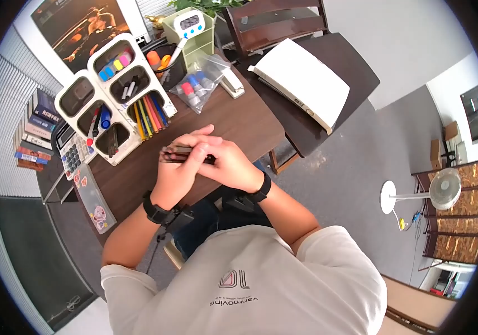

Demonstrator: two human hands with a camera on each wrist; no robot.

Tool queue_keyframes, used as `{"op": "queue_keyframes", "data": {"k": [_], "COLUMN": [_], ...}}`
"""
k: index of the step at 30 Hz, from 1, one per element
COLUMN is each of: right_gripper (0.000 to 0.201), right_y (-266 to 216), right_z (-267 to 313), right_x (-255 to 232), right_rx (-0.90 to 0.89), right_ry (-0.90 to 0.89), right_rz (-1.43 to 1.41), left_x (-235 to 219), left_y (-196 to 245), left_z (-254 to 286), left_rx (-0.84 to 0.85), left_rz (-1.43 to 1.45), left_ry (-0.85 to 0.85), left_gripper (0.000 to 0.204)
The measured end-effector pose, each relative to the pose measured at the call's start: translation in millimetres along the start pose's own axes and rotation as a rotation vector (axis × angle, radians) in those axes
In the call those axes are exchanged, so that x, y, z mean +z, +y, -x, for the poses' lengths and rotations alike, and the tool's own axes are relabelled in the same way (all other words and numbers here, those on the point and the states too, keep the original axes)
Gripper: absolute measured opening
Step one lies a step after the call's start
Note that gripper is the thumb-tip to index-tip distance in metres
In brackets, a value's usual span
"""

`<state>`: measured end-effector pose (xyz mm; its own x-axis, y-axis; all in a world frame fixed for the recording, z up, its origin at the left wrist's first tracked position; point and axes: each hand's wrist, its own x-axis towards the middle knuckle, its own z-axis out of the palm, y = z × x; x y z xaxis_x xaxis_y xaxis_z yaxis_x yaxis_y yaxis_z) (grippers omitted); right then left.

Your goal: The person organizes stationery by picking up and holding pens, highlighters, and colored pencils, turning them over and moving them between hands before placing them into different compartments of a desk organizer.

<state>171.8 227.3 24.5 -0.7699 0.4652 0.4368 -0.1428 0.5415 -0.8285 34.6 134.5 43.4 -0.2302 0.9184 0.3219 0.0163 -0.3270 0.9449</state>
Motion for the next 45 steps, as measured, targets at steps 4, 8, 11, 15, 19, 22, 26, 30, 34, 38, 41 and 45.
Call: {"op": "queue_keyframes", "data": {"k": [4,8,11,15,19,22,26,30,34,38,41,45], "right_gripper": [0.033,0.031,0.030,0.024,0.028,0.033,0.025,0.021,0.020,0.021,0.023,0.027], "right_y": [-4,0,-1,-9,-23,-23,-33,-36,-47,-73,-107,-134], "right_z": [0,0,-1,-2,5,13,19,19,14,8,-31,-115], "right_x": [2,4,6,8,18,24,15,9,-1,-9,-5,22], "right_rx": [-0.038,-0.083,-0.112,0.021,0.128,0.113,0.486,0.374,0.076,-0.018,-0.162,-0.596], "right_ry": [-0.041,-0.142,-0.190,-0.190,-0.213,-0.019,0.025,0.023,0.152,0.322,0.374,0.218], "right_rz": [0.029,0.199,0.243,0.154,0.120,0.039,-0.176,0.056,0.277,-0.002,-0.063,0.324], "left_x": [-30,-47,-41,-41,-44,-42,-44,-38,-39,-39,-40,-38], "left_y": [-7,-27,-15,-16,-23,-17,-18,-20,-19,-18,-14,-15], "left_z": [20,41,41,44,52,55,55,54,54,55,55,53], "left_rx": [-0.161,-0.209,-0.238,-0.315,-0.262,-0.326,-0.340,-0.335,-0.359,-0.398,-0.456,-0.457], "left_rz": [0.353,0.605,0.582,0.515,0.511,0.663,0.810,0.842,0.924,0.932,0.945,0.974], "left_ry": [0.030,-0.011,-0.018,-0.028,-0.035,0.058,0.068,0.106,0.160,0.166,0.181,0.167], "left_gripper": [0.028,0.038,0.040,0.044,0.033,0.030,0.029,0.028,0.028,0.028,0.026,0.027]}}
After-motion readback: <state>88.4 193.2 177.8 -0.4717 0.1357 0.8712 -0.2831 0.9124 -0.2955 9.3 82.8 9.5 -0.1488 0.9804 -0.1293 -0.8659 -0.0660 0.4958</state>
